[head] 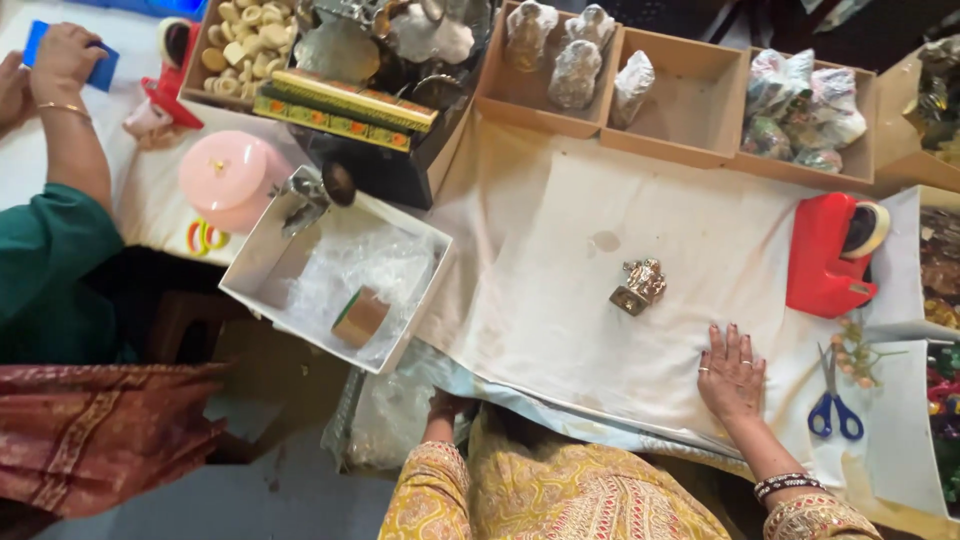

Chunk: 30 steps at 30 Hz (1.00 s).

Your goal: The person wraps a small decorative item in bubble wrap and places it into a cardboard box. They then pick up a brass figurine, wipe it with a white cloth, and wrap it in bubble wrap. The person handles various decorative items and packaging materials on a table.

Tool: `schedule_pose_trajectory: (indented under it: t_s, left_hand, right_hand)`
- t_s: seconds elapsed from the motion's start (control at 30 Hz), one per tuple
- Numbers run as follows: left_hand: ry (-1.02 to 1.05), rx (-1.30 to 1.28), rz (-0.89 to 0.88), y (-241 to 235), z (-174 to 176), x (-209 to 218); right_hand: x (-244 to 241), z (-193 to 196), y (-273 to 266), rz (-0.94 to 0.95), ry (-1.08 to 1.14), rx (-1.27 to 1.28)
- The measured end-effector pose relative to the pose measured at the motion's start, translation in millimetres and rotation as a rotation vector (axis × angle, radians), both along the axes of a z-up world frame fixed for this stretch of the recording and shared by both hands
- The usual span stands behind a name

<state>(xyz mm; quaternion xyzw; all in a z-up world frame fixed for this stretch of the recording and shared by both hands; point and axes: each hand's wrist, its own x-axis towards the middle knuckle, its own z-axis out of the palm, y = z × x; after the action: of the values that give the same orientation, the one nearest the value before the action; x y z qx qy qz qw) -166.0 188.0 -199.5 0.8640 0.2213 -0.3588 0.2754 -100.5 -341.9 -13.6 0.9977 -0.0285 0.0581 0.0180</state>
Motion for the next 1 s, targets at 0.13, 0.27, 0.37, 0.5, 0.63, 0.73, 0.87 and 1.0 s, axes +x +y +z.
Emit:
schedule_pose_trajectory:
  t_s: [0.13,0.27,0.37,0.5,0.63,0.73,0.87,1.0]
  left_hand:
    - [0.101,-0.019,-0.004,-2.3,-6.5,-12.1]
    - [-0.132,0.015,-0.391,-1.6,-6.3,-25.6]
    - [-0.513,-0.025,0.010,8.6,-6.5,-39.8]
    - [-0.739,-0.061,0.654,28.6,39.6,-62.0]
    - [-0.654,-0.095,0.809,57.3,45.3,-82.1]
    - [-0.991,-0.796,1.057,74.7,51.5,-93.0]
    - [-0.689,-1.194,1.312,78.7,127.0,-98.2]
    - [-0.674,-1.600,1.171,59.6,194.0,-90.5]
  right_hand:
    - [1.4,-0.2,0.5,-0.024,0.034,-0.002]
    - [1.6,3.7,2.2,-0.023,0.052,0.009]
    - [3.0,6.9,3.8,-0.018,0.060,0.009]
    - [3.3,-0.6,0.5,-0.020,0.066,0.024]
    - [5.2,-3.4,-1.3,0.006,0.039,0.042]
    - [10.9,-3.6,4.8,-0.036,0.091,0.078]
    - [24.2,4.6,46.0,0.027,-0.064,0.241]
    - [9.3,91.0,165.3,0.309,-0.027,0.734]
